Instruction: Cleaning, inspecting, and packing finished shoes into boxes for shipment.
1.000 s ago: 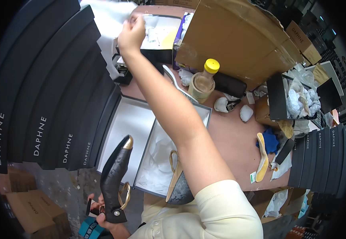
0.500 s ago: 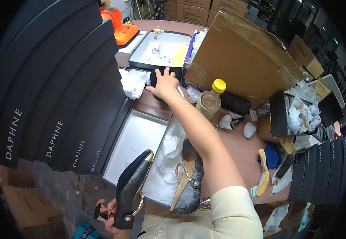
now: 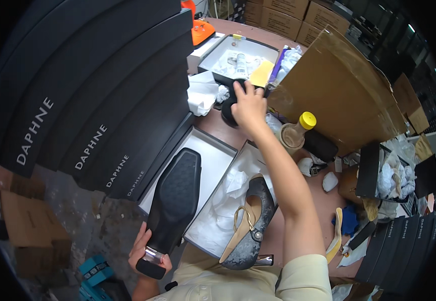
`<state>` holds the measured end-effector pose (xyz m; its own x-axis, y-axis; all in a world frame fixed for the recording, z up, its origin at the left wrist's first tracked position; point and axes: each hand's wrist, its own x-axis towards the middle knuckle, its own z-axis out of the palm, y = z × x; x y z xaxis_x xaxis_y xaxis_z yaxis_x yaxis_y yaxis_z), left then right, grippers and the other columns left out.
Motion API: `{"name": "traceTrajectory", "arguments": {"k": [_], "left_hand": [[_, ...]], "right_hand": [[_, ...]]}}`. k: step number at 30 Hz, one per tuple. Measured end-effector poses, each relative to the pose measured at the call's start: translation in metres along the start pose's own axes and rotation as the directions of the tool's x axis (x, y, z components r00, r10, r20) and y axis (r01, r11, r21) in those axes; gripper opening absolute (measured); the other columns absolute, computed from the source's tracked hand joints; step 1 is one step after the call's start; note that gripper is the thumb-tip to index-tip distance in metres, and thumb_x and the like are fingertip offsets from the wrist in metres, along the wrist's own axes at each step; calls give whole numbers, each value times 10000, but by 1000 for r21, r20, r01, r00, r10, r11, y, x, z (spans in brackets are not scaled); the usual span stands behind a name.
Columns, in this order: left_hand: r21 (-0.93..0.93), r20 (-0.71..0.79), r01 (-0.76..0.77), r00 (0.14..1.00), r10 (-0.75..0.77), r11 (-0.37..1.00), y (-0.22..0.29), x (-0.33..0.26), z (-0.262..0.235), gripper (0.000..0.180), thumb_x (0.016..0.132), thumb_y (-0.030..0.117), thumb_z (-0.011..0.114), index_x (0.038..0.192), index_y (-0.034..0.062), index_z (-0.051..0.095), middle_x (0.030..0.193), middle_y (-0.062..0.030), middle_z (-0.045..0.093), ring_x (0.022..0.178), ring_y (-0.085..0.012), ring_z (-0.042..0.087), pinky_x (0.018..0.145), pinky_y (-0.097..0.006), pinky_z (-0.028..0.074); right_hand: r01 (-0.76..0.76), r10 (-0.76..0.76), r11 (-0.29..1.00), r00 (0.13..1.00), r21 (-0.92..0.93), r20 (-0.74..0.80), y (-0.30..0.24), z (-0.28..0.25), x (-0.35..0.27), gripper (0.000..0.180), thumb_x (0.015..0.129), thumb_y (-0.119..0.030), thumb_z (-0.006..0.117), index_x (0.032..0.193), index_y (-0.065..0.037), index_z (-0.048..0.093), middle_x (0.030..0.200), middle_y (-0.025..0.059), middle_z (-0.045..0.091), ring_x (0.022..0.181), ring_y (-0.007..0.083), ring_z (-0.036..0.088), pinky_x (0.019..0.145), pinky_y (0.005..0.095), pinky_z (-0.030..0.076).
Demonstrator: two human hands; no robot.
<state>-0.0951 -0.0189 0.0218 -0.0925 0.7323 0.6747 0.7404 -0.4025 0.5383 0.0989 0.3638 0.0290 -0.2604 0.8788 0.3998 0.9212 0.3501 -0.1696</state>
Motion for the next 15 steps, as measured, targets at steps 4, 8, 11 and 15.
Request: {"name": "traceTrajectory", "arguments": {"k": [4,8,11,15], "left_hand": [[24,-90,-81,992,83,996,-5,6,5,492,689,162,697,1029,60,356,1058,-245,591,921,-477,623,759,-481,564],[-8,-130,72,989,-73,997,8,13,10,525,670,194,732,1050,54,398,1118,-244,568,1045,-382,557,857,-398,516],[30,-137,47,990,-43,998,16,24,16,528,659,156,713,1068,35,403,1233,-262,453,1052,-380,572,896,-395,484],[41,-89,27,996,-23,999,37,26,7,497,658,145,689,1047,24,405,1243,-273,391,1075,-411,560,916,-414,456]], "right_hand": [[298,-196,887,934,353,-297,-39,-104,-61,615,678,-80,553,1290,-130,523,1269,155,479,1045,375,487,909,462,413],[680,-632,663,732,314,-253,-87,-157,-176,590,647,-79,575,1231,-163,592,1181,73,535,977,242,515,760,328,424],[778,-771,590,622,218,-135,-103,-165,-210,521,686,-131,580,1203,-185,616,1098,33,524,885,183,496,664,283,375],[640,-607,761,760,108,-232,-89,-166,-184,461,642,-103,618,1093,-174,679,952,23,512,767,184,491,619,306,364]]}}
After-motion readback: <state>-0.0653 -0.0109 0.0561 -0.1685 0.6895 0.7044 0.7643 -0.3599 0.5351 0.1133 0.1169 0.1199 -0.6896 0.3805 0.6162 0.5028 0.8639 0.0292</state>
